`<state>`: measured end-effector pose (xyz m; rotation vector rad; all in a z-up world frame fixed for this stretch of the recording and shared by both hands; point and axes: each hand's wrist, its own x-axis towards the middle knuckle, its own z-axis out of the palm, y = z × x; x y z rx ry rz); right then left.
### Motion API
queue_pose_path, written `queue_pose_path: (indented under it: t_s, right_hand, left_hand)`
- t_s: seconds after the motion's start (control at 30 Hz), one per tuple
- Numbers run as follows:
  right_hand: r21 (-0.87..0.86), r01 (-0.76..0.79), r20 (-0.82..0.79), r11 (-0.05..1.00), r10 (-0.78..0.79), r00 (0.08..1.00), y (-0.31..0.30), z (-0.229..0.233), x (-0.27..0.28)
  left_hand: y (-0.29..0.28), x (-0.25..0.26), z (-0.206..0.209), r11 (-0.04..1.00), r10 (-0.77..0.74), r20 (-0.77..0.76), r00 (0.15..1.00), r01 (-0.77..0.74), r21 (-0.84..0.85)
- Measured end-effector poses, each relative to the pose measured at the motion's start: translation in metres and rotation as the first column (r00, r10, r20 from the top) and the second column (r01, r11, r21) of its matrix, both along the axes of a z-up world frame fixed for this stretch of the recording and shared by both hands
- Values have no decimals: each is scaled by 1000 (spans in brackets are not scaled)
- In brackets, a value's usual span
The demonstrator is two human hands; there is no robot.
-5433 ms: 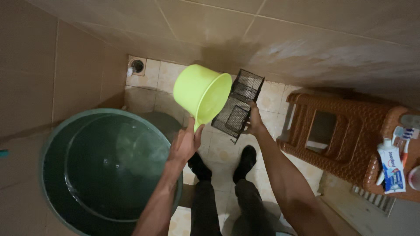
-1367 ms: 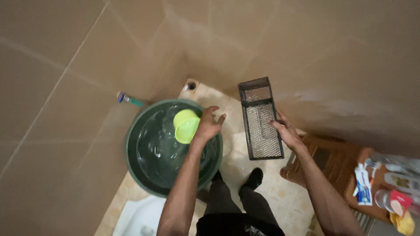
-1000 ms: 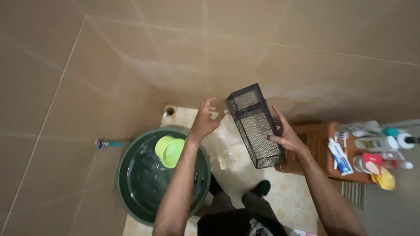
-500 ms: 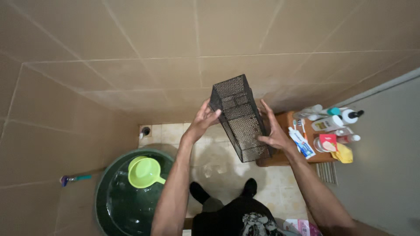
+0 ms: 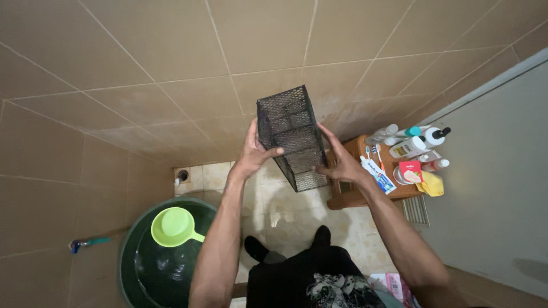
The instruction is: The person removes a black wire mesh basket from a wall mount and places it on the floor. They then scoop water from a green basin using a yellow scoop and pour it over the basket. Finally, they wipe the wet basket thoroughly with a yellow cloth.
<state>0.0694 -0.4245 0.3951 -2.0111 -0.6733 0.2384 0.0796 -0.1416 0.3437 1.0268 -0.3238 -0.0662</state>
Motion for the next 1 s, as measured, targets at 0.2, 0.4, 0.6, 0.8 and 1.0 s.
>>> queue_pose_path:
  t_s: [0.2,0.4,0.6,0.8,1.0]
  right_hand:
    - [170,71,-309,983,-15,951,-1,16,-4]
    - [214,-2,92,977,-18,996,1,43,1]
    - [216,104,-36,971,-98,995,7,64,-10]
    - [285,130,-127,950,-98,987,2,62,-22]
    - [204,66,-112,977,-44,993,-4,61,-28]
  left_hand:
    - [-8,-10,51,970,82,-54,995,-67,232]
    - [-18,-16,57,948,37,186,982,-94,305]
    - [-25,-26,74,939,25,184,983,-86,333]
    - [-20,-37,93,876,-44,-16,999,47,481]
    - [-28,-46,89,921,-56,-97,994,89,378]
